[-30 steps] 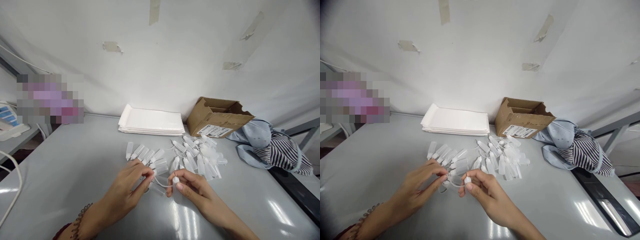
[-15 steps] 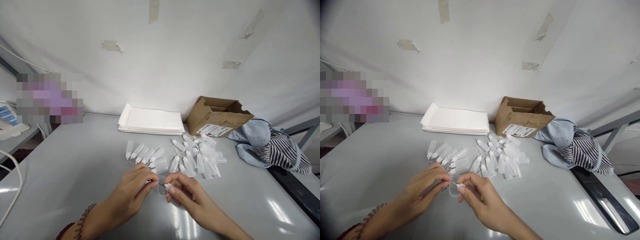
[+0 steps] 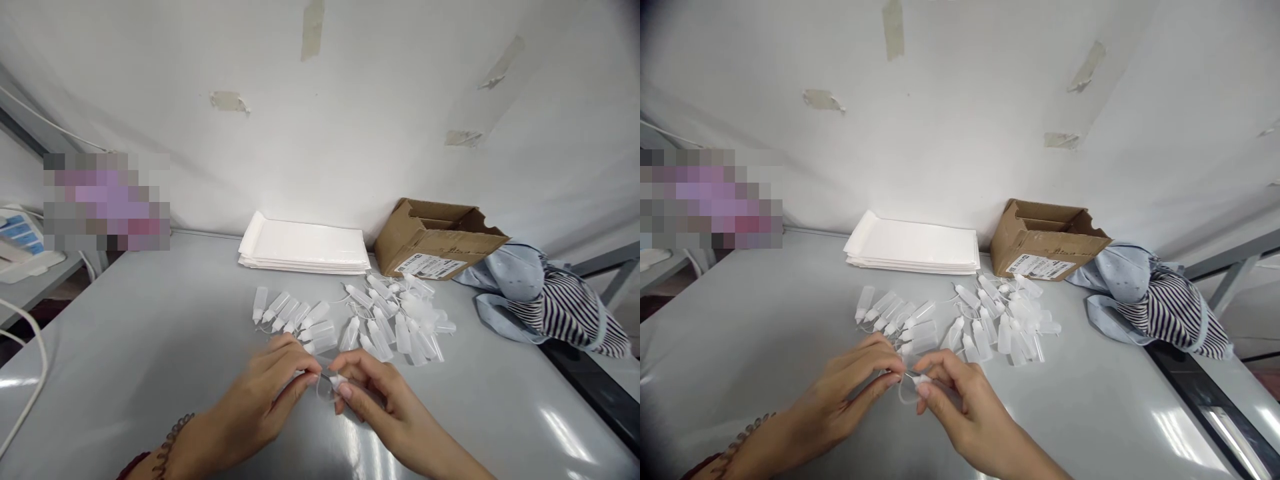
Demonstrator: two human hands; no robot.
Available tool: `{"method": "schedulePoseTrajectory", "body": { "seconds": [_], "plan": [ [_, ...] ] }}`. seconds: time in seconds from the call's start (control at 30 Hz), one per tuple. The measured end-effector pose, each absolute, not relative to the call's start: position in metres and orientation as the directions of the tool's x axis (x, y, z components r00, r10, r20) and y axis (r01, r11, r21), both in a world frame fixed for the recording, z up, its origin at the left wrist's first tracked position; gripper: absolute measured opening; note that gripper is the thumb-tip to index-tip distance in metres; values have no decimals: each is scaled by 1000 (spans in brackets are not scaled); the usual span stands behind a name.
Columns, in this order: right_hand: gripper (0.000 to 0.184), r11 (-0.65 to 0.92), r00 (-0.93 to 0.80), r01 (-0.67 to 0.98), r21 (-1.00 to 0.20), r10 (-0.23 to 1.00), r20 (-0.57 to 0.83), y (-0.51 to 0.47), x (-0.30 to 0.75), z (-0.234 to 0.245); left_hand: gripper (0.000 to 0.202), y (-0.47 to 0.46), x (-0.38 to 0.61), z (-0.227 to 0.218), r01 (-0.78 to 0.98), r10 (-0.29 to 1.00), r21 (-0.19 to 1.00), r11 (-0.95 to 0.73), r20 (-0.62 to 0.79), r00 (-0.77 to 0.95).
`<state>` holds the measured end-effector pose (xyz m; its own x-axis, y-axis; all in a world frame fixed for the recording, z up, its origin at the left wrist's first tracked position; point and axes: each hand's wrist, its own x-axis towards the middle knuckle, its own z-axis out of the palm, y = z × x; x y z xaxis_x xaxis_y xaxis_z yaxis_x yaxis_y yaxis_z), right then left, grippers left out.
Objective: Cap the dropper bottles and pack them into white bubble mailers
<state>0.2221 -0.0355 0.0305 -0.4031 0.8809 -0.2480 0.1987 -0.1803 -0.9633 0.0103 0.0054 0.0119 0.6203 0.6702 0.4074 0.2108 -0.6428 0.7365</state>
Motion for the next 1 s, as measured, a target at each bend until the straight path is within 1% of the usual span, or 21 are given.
{"method": "schedulePoseTrajectory", "body": {
  "seconds": [0.23,0.37,0.53,0.73,1.0],
  "plan": [
    [31,-200,-394,187,-962,882,-260,-37,221,29,16,6,11,12,214,680,750,-626,391,620],
    [30,-207,-396,182,-961,880,-264,-38,222,29,17,6,12,13,205,672,743,-637,405,620],
    [30,-218,-391,210,-953,875,-286,-39,224,28,16,5,11,12,199,664,745,-637,399,632],
    [31,-145,-390,310,-940,882,-265,-41,223,27,18,3,11,8,215,639,720,-660,387,665],
    [29,-132,-413,300,-945,874,-254,-41,223,25,18,2,13,8,206,614,703,-681,396,682]
  ]
}}
